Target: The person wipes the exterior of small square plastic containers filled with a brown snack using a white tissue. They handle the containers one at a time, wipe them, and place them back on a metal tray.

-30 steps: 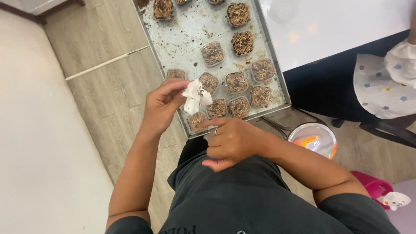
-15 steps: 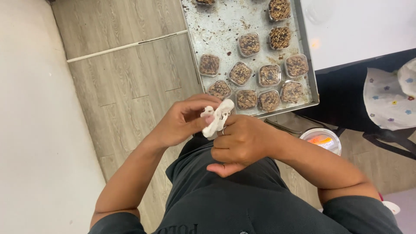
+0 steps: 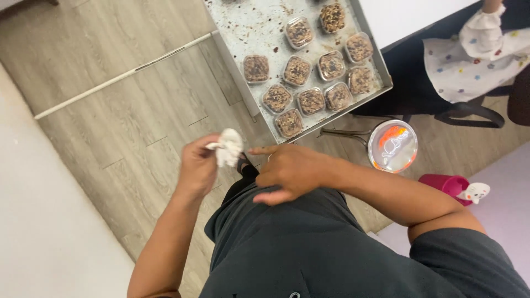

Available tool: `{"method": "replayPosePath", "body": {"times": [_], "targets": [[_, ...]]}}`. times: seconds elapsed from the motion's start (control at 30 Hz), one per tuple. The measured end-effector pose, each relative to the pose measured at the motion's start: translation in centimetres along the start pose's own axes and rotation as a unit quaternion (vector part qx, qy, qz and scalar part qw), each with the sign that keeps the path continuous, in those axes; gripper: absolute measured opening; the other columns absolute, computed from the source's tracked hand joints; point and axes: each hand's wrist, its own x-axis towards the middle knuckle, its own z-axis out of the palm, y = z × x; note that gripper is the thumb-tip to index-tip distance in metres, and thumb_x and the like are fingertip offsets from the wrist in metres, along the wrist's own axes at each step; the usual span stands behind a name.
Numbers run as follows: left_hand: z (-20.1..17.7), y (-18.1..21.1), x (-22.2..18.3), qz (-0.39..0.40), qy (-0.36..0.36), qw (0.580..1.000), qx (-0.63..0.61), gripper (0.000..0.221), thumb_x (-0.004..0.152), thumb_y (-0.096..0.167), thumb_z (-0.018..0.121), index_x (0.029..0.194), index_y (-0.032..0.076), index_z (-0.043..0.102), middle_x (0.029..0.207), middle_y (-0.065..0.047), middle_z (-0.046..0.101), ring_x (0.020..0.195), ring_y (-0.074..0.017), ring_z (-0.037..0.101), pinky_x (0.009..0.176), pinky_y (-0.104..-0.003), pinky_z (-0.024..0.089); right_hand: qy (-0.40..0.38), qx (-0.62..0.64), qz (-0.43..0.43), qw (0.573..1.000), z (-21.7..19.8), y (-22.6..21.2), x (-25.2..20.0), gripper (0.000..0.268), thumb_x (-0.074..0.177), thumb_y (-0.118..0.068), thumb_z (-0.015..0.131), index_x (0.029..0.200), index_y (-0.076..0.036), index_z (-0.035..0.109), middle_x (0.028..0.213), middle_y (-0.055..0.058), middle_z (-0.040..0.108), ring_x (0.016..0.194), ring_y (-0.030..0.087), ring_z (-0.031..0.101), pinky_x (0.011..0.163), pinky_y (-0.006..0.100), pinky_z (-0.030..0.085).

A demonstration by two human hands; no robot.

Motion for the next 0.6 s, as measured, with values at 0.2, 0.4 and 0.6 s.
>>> {"method": "replayPosePath", "body": {"times": [0.2, 0.4, 0.6], "targets": [[0.1, 2.2, 1.0, 0.018, 0.036, 0.979, 0.2, 0.025, 0.087, 0.018, 0.087, 0.104, 0.002, 0.077, 0.085, -0.012, 0.069, 0.09, -0.0162, 0.062, 0.088, -0.036, 0.05, 0.262, 0.338, 0.351, 0.833, 0.7, 3.5, -5.8, 0.049, 0.097, -0.013, 0.069, 0.144, -0.006, 0.055, 0.112, 0.013, 0.07, 0.101, 0.023, 0.073, 0.088, 0.037, 0.063], [8.9, 4.3, 4.9, -0.018, -0.018, 0.949, 0.315, 0.054, 0.08, 0.028, 0.092, 0.121, 0.012, 0.061, 0.076, -0.007, 0.071, 0.081, -0.0204, 0.069, 0.088, -0.038, 0.053, 0.406, 0.5, 0.369, 0.67, 4.3, 7.0, -6.2, 0.049, 0.095, -0.022, 0.076, 0.136, 0.001, 0.062, 0.118, 0.014, 0.068, 0.105, 0.021, 0.069, 0.092, 0.039, 0.062], [14.6, 4.2, 10.8, -0.011, -0.128, 0.925, 0.357, 0.067, 0.085, 0.027, 0.087, 0.138, 0.009, 0.05, 0.085, -0.014, 0.069, 0.094, -0.0353, 0.07, 0.095, -0.053, 0.052, 0.478, 0.543, 0.387, 0.571, 1.8, 12.4, -11.1, 0.02, 0.094, -0.017, 0.079, 0.105, -0.001, 0.074, 0.091, 0.008, 0.074, 0.086, 0.017, 0.075, 0.084, 0.036, 0.065]]}}
